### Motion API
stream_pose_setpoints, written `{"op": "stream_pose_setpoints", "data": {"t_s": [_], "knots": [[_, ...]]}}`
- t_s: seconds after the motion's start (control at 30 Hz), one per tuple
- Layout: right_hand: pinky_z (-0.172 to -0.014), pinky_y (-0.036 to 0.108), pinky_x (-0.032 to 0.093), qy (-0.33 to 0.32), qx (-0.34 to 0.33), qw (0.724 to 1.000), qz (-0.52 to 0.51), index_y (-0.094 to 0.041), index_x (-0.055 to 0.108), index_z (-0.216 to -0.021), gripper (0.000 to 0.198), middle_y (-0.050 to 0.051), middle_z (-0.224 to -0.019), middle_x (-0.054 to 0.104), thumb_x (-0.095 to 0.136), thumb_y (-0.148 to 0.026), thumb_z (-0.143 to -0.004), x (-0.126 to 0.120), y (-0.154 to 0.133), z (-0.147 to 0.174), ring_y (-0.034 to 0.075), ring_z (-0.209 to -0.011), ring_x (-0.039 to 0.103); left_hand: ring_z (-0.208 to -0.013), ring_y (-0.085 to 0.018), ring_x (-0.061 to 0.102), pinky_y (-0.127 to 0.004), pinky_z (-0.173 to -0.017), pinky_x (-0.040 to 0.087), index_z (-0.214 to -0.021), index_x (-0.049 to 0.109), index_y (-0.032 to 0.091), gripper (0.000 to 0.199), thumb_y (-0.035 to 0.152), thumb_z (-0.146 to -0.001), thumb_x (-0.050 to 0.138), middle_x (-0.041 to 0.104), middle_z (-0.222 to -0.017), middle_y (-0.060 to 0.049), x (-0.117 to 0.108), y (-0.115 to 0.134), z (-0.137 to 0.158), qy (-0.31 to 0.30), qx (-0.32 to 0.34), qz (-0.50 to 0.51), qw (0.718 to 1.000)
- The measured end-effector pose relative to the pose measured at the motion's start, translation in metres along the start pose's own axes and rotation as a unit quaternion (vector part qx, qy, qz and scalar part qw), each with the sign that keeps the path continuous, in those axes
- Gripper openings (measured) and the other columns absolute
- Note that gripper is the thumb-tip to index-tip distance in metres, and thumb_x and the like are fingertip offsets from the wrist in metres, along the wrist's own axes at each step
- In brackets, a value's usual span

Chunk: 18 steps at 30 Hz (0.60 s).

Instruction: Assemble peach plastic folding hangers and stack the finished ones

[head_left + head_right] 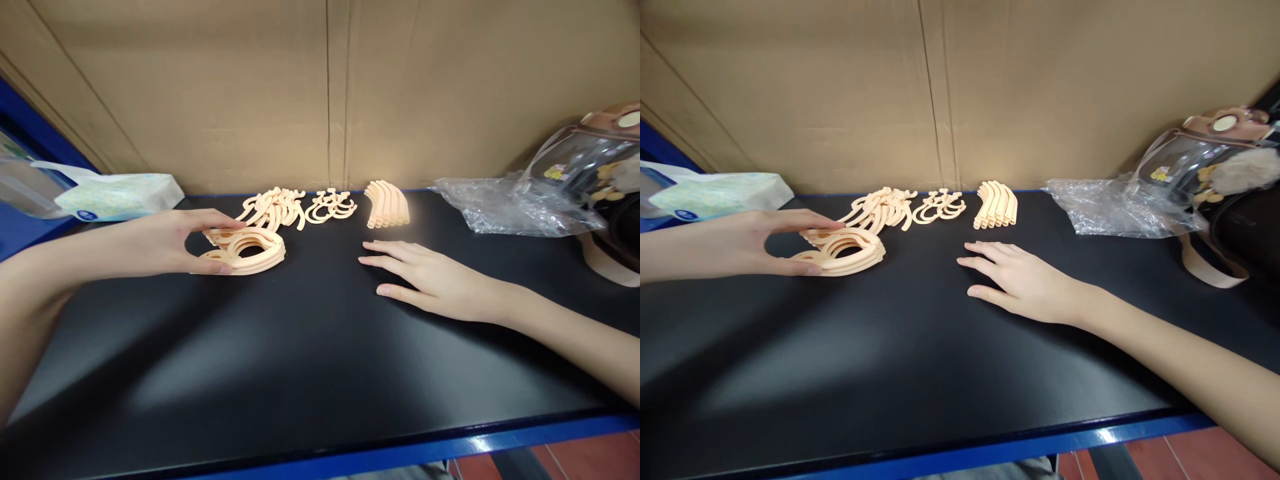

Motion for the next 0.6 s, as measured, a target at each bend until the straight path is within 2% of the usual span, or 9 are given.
{"op": "stream_pose_setpoints", "data": {"t_s": [0.4,0.6], "knots": [[-0.111,0.052,0.034,0.011,-0.002,1.000,-0.014,-0.023,0.046,-0.141,0.053,0.009,-0.151,0.039,0.038,-0.050,-0.096,-0.0012,0.0006,0.0009,0.028,-0.137,0.036,-0.112,-0.023,0.056,-0.025,-0.091,0.040,-0.131,0.049,0.037,0.070,0.070,-0.071,0.059,0.056,-0.133,0.006,0.0027,-0.0031,-0.0003,-0.005,-0.002,-0.003,1.000],[-0.111,0.051,0.033,0.003,-0.002,1.000,-0.001,-0.022,0.044,-0.142,0.053,0.009,-0.151,0.037,0.037,-0.050,-0.097,0.0011,0.0011,0.0010,0.027,-0.138,0.035,-0.101,-0.023,0.061,-0.024,-0.083,0.041,-0.137,0.042,0.035,0.080,0.072,-0.069,0.059,0.059,-0.128,0.004,0.0034,-0.0048,0.0011,-0.022,-0.026,-0.028,0.999]]}}
Point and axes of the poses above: each hand's wrist, its own z-axis away from the middle knuckle, its own x-axis out of the palm, y = z × x, the point moved 9 cm from there along -z, towards the middle knuckle
